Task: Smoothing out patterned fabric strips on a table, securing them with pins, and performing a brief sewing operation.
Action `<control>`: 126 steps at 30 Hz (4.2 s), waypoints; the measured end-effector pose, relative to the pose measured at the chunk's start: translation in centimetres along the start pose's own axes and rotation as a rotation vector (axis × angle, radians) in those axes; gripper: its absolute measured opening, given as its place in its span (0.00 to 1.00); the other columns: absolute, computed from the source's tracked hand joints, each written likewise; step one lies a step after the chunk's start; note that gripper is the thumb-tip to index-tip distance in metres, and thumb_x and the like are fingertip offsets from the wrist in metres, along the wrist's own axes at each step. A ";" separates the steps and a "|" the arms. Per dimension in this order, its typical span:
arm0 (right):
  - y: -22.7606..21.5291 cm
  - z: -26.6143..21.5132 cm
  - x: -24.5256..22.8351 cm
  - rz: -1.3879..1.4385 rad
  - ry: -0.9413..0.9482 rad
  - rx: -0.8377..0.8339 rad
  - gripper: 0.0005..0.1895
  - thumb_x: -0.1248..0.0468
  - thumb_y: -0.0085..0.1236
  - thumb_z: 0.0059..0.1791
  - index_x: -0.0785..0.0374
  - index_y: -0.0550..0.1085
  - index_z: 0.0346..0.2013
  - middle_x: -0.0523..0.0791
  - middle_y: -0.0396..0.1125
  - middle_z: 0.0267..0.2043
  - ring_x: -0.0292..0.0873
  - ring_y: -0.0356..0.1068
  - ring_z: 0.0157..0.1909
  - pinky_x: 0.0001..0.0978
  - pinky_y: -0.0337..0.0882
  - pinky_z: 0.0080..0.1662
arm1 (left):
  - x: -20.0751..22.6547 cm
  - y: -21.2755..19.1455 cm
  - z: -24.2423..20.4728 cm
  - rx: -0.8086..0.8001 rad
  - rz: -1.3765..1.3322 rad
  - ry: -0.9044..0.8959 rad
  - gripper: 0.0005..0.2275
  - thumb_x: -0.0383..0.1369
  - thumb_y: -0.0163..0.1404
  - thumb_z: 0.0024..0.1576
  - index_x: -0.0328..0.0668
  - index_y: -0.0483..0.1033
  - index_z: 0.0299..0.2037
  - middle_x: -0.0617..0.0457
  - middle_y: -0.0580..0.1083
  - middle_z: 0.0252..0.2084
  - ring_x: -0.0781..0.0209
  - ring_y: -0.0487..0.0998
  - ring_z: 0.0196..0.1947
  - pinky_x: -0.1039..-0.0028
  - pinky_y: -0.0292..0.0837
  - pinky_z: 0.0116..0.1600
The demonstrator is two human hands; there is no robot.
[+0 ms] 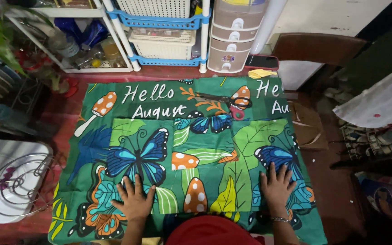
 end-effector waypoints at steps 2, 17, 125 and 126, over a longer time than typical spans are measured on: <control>0.2 0.1 0.1 0.004 0.009 -0.011 0.41 0.30 0.18 0.52 0.38 0.47 0.77 0.52 0.33 0.82 0.61 0.27 0.81 0.67 0.24 0.71 | 0.1 -0.2 0.0 0.014 0.013 0.005 0.41 0.72 0.25 0.52 0.74 0.39 0.77 0.58 0.36 0.82 0.41 0.32 0.80 0.25 0.30 0.68; 0.1 -0.4 -0.4 0.015 0.015 -0.018 0.40 0.31 0.20 0.54 0.40 0.49 0.77 0.54 0.35 0.82 0.63 0.28 0.81 0.70 0.27 0.70 | 0.2 0.2 -0.8 0.005 0.042 0.070 0.41 0.71 0.21 0.54 0.69 0.35 0.78 0.53 0.33 0.81 0.38 0.29 0.79 0.26 0.27 0.69; 5.9 33.4 -21.5 -0.020 -1.524 -0.318 0.35 0.67 0.54 0.43 0.52 0.63 0.66 0.56 0.67 0.43 0.66 0.72 0.37 0.61 0.72 0.31 | 44.1 9.7 -29.1 0.798 0.125 -1.118 0.40 0.53 0.53 0.50 0.23 0.69 0.67 0.26 0.67 0.68 0.25 0.69 0.62 0.32 0.67 0.49; 5.1 34.2 -20.9 0.035 -1.517 -0.271 0.33 0.65 0.56 0.42 0.48 0.67 0.63 0.52 0.67 0.43 0.63 0.72 0.39 0.59 0.72 0.35 | 42.1 10.2 -31.5 0.807 -0.065 -1.223 0.33 0.48 0.53 0.55 0.25 0.71 0.62 0.25 0.69 0.64 0.24 0.70 0.59 0.37 0.67 0.53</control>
Point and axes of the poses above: each hand's wrist, its own z-axis towards the middle knuckle, its own y-axis out of the palm, x = y × z, the point moved 8 cm from there along z, towards the middle knuckle
